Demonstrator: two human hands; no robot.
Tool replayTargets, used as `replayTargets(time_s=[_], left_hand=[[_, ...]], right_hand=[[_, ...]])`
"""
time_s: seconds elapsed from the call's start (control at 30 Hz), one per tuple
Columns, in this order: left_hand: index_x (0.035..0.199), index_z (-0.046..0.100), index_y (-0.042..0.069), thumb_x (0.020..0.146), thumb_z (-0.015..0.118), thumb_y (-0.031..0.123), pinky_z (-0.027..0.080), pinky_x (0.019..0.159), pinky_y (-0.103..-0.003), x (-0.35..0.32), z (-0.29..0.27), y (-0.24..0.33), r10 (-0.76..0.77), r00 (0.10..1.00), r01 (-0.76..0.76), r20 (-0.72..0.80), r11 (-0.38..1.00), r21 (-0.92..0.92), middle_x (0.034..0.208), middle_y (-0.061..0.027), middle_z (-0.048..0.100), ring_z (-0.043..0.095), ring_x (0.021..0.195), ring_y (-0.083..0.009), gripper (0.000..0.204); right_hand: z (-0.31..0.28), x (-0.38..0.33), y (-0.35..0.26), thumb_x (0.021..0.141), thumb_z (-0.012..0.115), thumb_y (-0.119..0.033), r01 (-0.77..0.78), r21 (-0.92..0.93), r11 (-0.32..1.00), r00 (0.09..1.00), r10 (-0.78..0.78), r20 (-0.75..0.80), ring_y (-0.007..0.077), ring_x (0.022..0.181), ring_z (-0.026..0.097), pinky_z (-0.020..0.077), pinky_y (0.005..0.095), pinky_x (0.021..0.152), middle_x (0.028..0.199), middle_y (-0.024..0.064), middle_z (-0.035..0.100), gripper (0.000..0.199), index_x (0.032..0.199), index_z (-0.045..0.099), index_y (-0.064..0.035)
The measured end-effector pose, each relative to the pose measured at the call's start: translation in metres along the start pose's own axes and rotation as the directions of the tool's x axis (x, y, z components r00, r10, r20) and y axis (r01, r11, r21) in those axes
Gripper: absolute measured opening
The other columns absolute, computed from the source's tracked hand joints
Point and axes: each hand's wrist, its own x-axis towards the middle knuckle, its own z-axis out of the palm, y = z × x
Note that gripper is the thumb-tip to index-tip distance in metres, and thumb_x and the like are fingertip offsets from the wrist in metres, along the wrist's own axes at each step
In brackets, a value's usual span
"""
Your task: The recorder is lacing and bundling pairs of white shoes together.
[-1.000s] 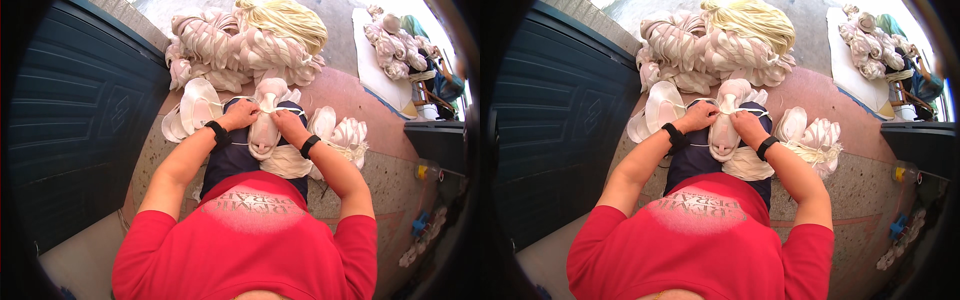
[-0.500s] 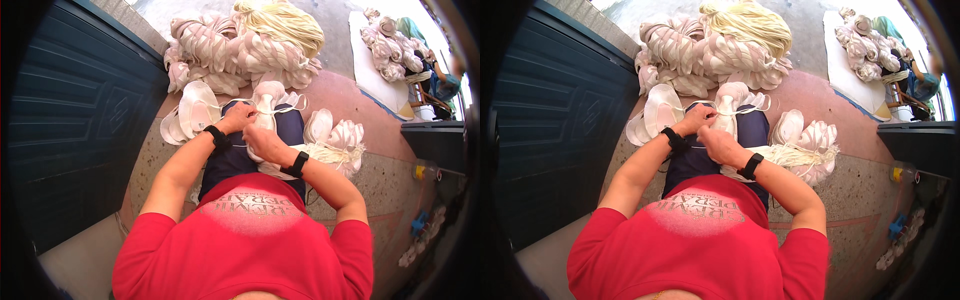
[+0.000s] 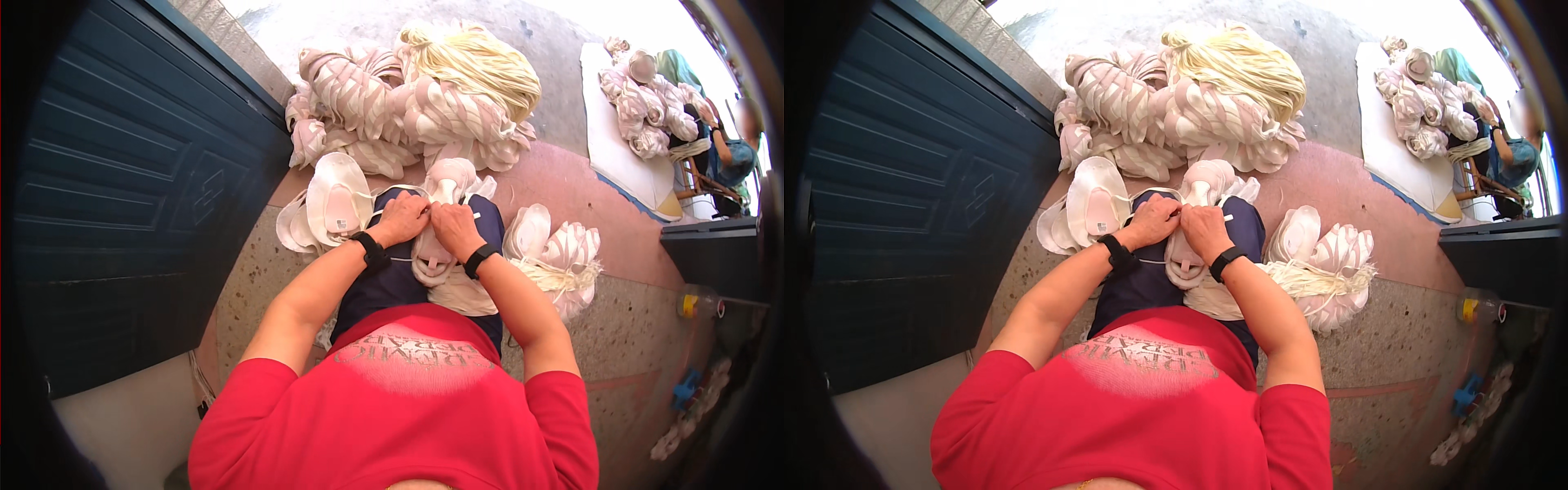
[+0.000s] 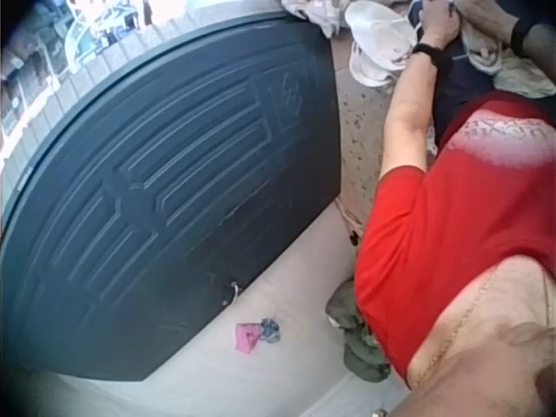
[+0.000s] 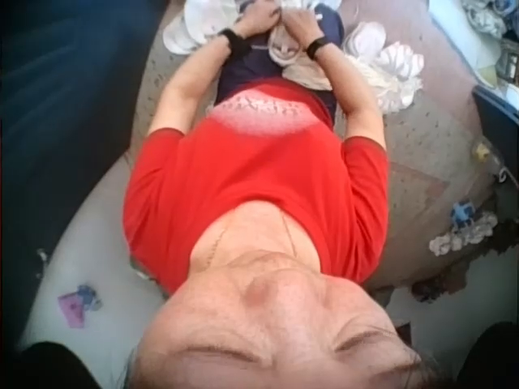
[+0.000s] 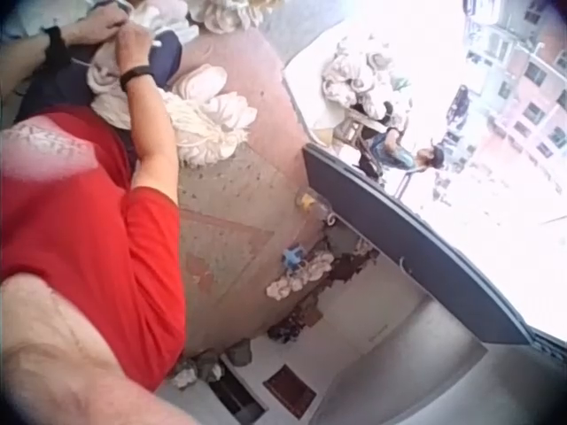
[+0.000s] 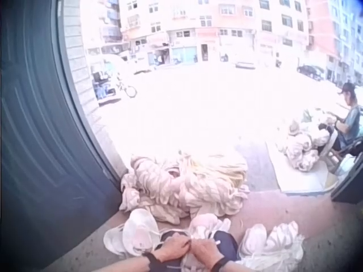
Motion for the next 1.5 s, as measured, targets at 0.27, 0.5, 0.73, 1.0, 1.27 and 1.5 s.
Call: replayTargets(time_s=[0.27, 0.5, 0.73, 1.0, 1.27, 1.5], left_hand=[[0.094, 0.058, 0.008, 0.072, 0.055, 0.007, 0.041, 0.077, -0.036, -0.033, -0.009, 0.034, 0.444, 0.875, -0.437, -0.194, 0.896, 0.080, 0.099, -0.0057, 0.055, 0.046, 0.097, -0.0283, 0.023], [0.088, 0.057, 0.000, 0.079, 0.054, 0.011, 0.044, 0.057, -0.030, 0.005, -0.005, 0.029, 0.174, 0.958, -0.238, -0.229, 0.925, -0.296, 0.061, -0.0087, 0.057, 0.056, 0.059, -0.0192, 0.015], [0.084, 0.057, -0.003, 0.081, 0.054, 0.015, 0.044, 0.055, -0.027, -0.002, 0.000, 0.029, -0.129, 0.989, 0.063, -0.079, 0.826, -0.561, 0.066, -0.0108, 0.059, 0.059, 0.059, -0.0154, 0.019], [0.087, 0.061, 0.000, 0.078, 0.055, 0.014, 0.045, 0.060, -0.033, -0.007, 0.005, 0.036, -0.009, 0.980, -0.064, -0.199, 0.931, -0.358, 0.073, -0.0160, 0.059, 0.057, 0.064, -0.0255, 0.017], [0.095, 0.058, 0.006, 0.074, 0.055, 0.010, 0.039, 0.082, -0.038, 0.013, -0.001, 0.009, 0.133, 0.967, -0.136, -0.218, 0.991, 0.002, 0.097, -0.0126, 0.055, 0.048, 0.092, -0.0306, 0.021], [0.089, 0.061, 0.010, 0.072, 0.056, 0.015, 0.041, 0.078, -0.040, 0.040, -0.037, 0.028, 0.167, 0.949, -0.267, 0.268, 0.878, 0.397, 0.077, -0.0088, 0.058, 0.051, 0.085, -0.0294, 0.018]], right_hand=[[-0.048, -0.056, 0.004, 0.079, 0.049, -0.015, 0.014, 0.516, 0.856, 1.000, -0.014, -0.003, 0.0321, 0.052, 0.052, 0.0363, 0.0405, 0.060, 0.053, 0.0136, 0.052, 0.014, 0.070, 0.049, -0.0039], [-0.030, -0.037, 0.014, 0.088, 0.045, -0.021, -0.265, 0.917, 0.299, 0.874, 0.476, 0.098, 0.0196, 0.065, 0.051, 0.0404, 0.0302, 0.061, 0.068, 0.0145, 0.053, 0.026, 0.084, 0.052, 0.0032], [-0.018, -0.029, 0.009, 0.085, 0.051, -0.019, -0.295, 0.927, 0.232, 0.826, 0.550, 0.125, 0.0160, 0.068, 0.052, 0.0414, 0.0269, 0.064, 0.075, 0.0096, 0.057, 0.024, 0.091, 0.060, 0.0027], [-0.016, -0.020, 0.004, 0.082, 0.056, -0.015, -0.295, 0.956, 0.005, 0.815, 0.523, 0.249, 0.0112, 0.072, 0.053, 0.0414, 0.0243, 0.065, 0.079, 0.0093, 0.060, 0.022, 0.097, 0.061, 0.0005], [-0.034, -0.013, 0.015, 0.086, 0.051, -0.015, -0.152, 0.975, -0.162, 0.823, 0.526, 0.216, 0.0062, 0.069, 0.049, 0.0389, 0.0201, 0.064, 0.079, 0.0013, 0.059, 0.020, 0.091, 0.060, 0.0012], [-0.115, -0.011, 0.018, 0.088, 0.049, -0.016, 0.030, 1.000, 0.008, 0.882, 0.471, -0.031, 0.0057, 0.068, 0.051, 0.0397, 0.0193, 0.063, 0.070, 0.0011, 0.057, 0.019, 0.090, 0.058, 0.0003]])
